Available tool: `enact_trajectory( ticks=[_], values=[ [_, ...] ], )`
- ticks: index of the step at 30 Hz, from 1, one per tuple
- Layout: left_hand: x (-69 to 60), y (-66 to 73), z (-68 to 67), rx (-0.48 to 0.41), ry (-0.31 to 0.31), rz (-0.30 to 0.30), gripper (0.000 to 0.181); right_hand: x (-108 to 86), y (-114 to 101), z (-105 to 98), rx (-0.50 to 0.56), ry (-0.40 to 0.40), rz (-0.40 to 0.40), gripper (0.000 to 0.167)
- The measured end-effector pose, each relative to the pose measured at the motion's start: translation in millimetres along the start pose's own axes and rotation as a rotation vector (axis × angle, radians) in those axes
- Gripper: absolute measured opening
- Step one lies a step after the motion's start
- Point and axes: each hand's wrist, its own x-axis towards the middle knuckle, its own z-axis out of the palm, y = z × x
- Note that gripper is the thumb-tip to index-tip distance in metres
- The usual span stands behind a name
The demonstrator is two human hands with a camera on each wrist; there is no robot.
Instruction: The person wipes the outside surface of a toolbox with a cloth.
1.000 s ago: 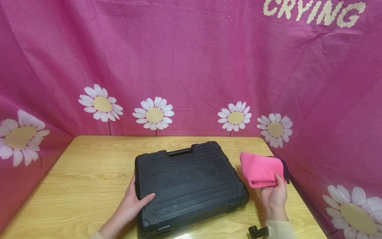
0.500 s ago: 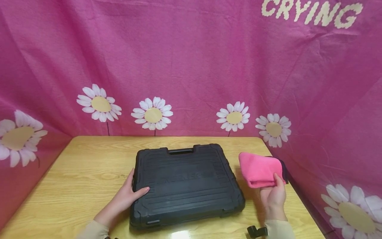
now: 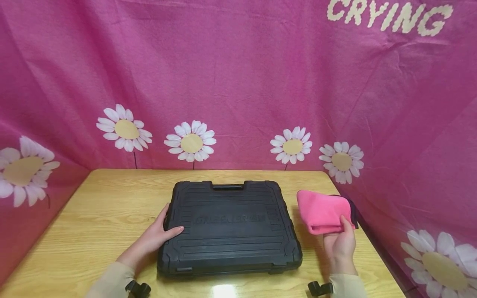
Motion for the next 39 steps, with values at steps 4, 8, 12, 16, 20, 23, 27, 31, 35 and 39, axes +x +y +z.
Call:
enact_trajectory(
  ticks=[4,8,12,16,20,23,27,31,35,39],
  values=[
    [1.9,0.8,-0.7,0.009,-0.008,-0.005,0.112,0.8,0.0,0.9,-0.019,0.004,0.005,0.034],
    [2.0,0.5,-0.8,0.007,-0.011,-0.001,0.112,0.5,0.0,0.9,-0.032,-0.007,0.009,0.034],
    [-0.2,-0.5,-0.6,0.0,-0.009,-0.007,0.112,-0.7,0.6,-0.4,-0.012,-0.008,0.009,0.031],
    [-4.3,-1.2,0.0,0.0,-0.006,-0.012,0.111,-1.0,1.3,-0.1,0.0,-0.004,0.01,0.03],
    [-8.0,-0.9,1.5,-0.003,-0.014,-0.018,0.113,-0.6,1.9,1.9,0.002,0.013,0.016,0.03],
    [-10.3,-0.9,3.1,-0.015,-0.02,-0.027,0.113,-0.7,2.4,2.4,0.024,0.023,0.021,0.029],
    [-14.0,-0.4,5.1,-0.036,-0.024,-0.049,0.114,-0.7,3.2,1.1,0.033,0.024,0.017,0.028],
    [-18.1,-1.2,6.6,-0.056,-0.024,-0.04,0.113,-0.4,3.8,0.3,0.02,0.02,0.015,0.028],
    [-21.5,-1.3,7.8,-0.069,-0.023,-0.029,0.112,0.0,4.5,-0.1,0.032,0.024,0.018,0.028],
    [-24.4,-0.3,8.9,-0.074,-0.022,-0.052,0.114,0.5,5.0,-0.4,0.024,0.025,0.023,0.027]
  ],
)
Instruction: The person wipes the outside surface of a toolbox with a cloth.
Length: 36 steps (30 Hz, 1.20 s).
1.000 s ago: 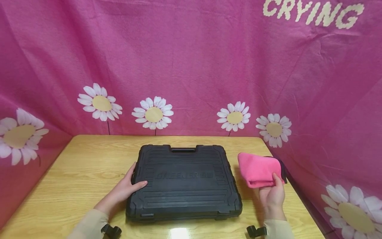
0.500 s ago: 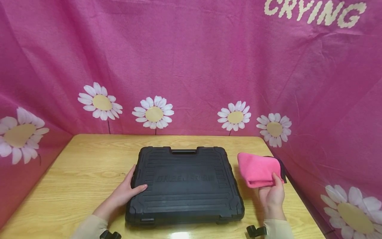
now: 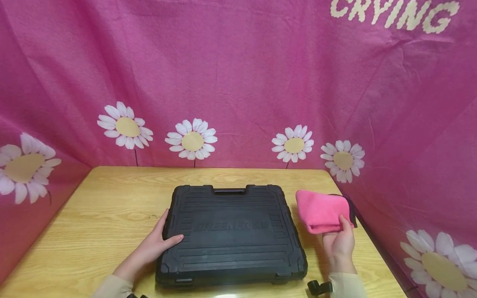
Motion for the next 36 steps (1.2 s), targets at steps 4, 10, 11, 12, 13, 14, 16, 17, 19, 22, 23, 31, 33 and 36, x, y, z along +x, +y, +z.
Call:
enact_trajectory(
  ticks=[4,10,11,12,13,14,16,17,19,22,23,31,33,36],
  values=[
    [-2.1,0.8,0.7,0.01,0.0,-0.017,0.115,0.2,-0.2,0.5,-0.015,0.002,0.004,0.029],
    [-4.6,1.8,0.8,0.022,-0.002,-0.016,0.116,0.1,-1.1,1.4,-0.051,-0.009,0.003,0.031],
    [-4.8,1.9,0.6,0.02,-0.004,-0.012,0.116,0.1,-1.2,1.4,-0.062,-0.016,0.002,0.031],
    [-5.1,2.0,0.4,0.019,-0.007,-0.007,0.115,0.0,-1.3,1.4,-0.068,-0.02,0.002,0.031],
    [-5.3,2.1,0.2,0.016,-0.011,-0.002,0.115,-0.1,-1.4,1.3,-0.079,-0.024,0.001,0.031],
    [-5.6,2.2,-0.2,0.016,-0.015,0.002,0.115,-0.3,-1.5,1.2,-0.083,-0.025,0.0,0.031],
    [-6.0,3.3,-1.3,0.026,-0.026,0.007,0.116,-0.6,-1.8,0.7,-0.083,-0.027,-0.004,0.03],
    [-6.2,4.2,-2.1,0.039,-0.032,0.008,0.116,-0.7,-1.9,0.5,-0.085,-0.029,-0.006,0.029],
    [-6.0,7.2,-4.4,0.081,-0.046,0.014,0.116,-0.7,-2.4,-0.1,-0.076,-0.025,-0.006,0.028],
    [-5.5,15.5,-8.8,0.182,-0.051,0.04,0.119,-0.2,-3.2,-0.4,-0.062,-0.009,0.0,0.027],
    [-5.3,19.8,-10.1,0.221,-0.046,0.053,0.12,0.0,-3.4,-0.3,-0.065,-0.01,0.002,0.027],
    [4.4,80.4,-9.1,0.461,0.026,0.205,0.085,1.0,-3.9,0.2,0.006,0.003,0.006,0.028],
    [12.7,95.9,-6.5,0.497,0.024,0.257,0.067,0.8,-3.6,-0.2,-0.01,-0.006,0.002,0.028],
    [29.9,115.5,-3.0,0.517,0.013,0.314,0.05,0.2,-3.3,-1.1,-0.022,-0.017,-0.006,0.029]
  ],
)
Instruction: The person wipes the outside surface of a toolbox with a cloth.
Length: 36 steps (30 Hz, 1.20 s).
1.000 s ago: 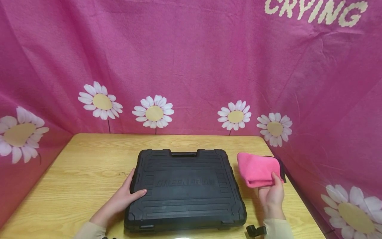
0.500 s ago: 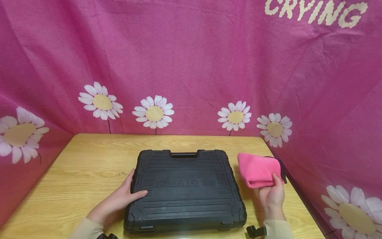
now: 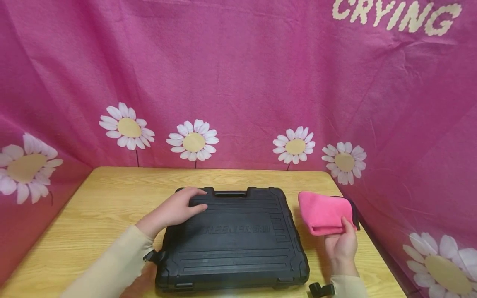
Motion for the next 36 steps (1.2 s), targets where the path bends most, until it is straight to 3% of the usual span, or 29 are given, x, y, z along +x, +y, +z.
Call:
enact_trajectory(
  ticks=[8,12,17,19,26,32,36],
  values=[
    [58.5,18.1,-3.8,0.031,-0.004,0.083,0.032,0.9,0.0,-1.6,0.039,0.01,0.023,0.027],
    [79.9,21.7,2.7,0.086,-0.022,0.137,0.023,1.1,0.7,-1.2,-0.002,-0.008,0.013,0.027],
    [100.2,24.7,16.1,0.113,-0.05,0.167,0.014,0.5,-0.2,-3.3,0.05,-0.012,0.025,0.023],
    [106.7,25.2,21.3,0.142,-0.06,0.165,0.014,0.6,-0.3,-3.7,0.083,-0.006,0.037,0.021],
    [125.6,20.4,39.2,0.293,-0.137,0.172,0.015,0.3,-1.3,-5.7,0.034,0.001,0.051,0.021],
    [128.5,19.3,46.2,0.384,-0.23,0.195,0.023,-2.3,-1.7,-6.2,0.014,-0.035,0.038,0.02],
    [129.4,19.1,48.8,0.431,-0.274,0.176,0.026,-3.3,-1.3,-5.9,-0.022,-0.075,0.033,0.025]
  ],
)
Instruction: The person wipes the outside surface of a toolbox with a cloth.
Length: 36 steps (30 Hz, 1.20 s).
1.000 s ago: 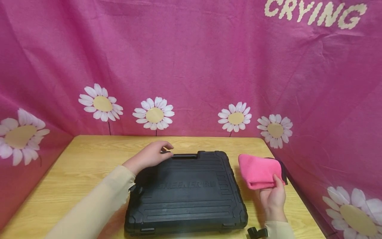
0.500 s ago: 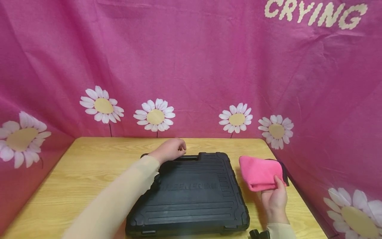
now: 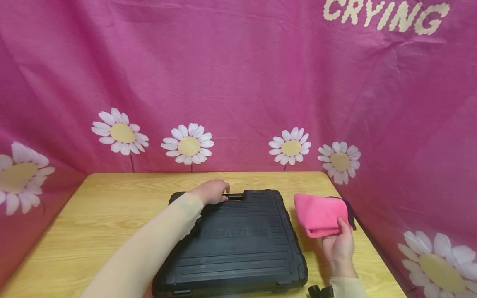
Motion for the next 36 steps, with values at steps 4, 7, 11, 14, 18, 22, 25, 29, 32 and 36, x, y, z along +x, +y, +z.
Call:
enact_trajectory(
  ticks=[4,7,11,14,18,22,25,29,32,36],
  values=[
    [2.5,0.5,-0.1,0.021,-0.056,-0.052,0.026,0.9,0.6,2.0,-0.022,0.017,-0.006,0.028],
    [4.4,0.8,0.1,0.019,-0.096,-0.097,0.025,1.4,0.9,3.1,-0.007,0.047,-0.006,0.027],
    [5.2,0.4,1.5,0.018,-0.133,-0.146,0.023,1.2,2.2,4.0,-0.002,0.061,-0.003,0.026],
    [5.3,0.4,1.7,-0.001,-0.144,-0.179,0.023,1.0,2.9,4.9,-0.026,0.062,-0.008,0.028],
    [5.2,0.3,1.8,-0.048,-0.138,-0.23,0.03,0.5,3.0,5.9,-0.068,0.069,-0.014,0.031],
    [6.2,-0.6,3.1,-0.076,-0.139,-0.248,0.039,-0.3,2.2,4.6,-0.089,0.085,-0.016,0.029],
    [7.4,-2.2,3.8,-0.078,-0.147,-0.246,0.042,0.0,1.7,3.2,-0.075,0.075,-0.015,0.028],
    [6.2,-3.6,2.8,-0.077,-0.149,-0.238,0.043,0.7,1.8,2.3,-0.068,0.055,-0.015,0.029],
    [3.5,-3.9,0.8,-0.076,-0.148,-0.226,0.044,0.9,2.2,2.3,-0.086,0.054,-0.016,0.029],
    [1.4,-4.6,-0.9,-0.081,-0.152,-0.212,0.045,0.8,2.7,3.4,-0.123,0.045,-0.016,0.03]
  ],
)
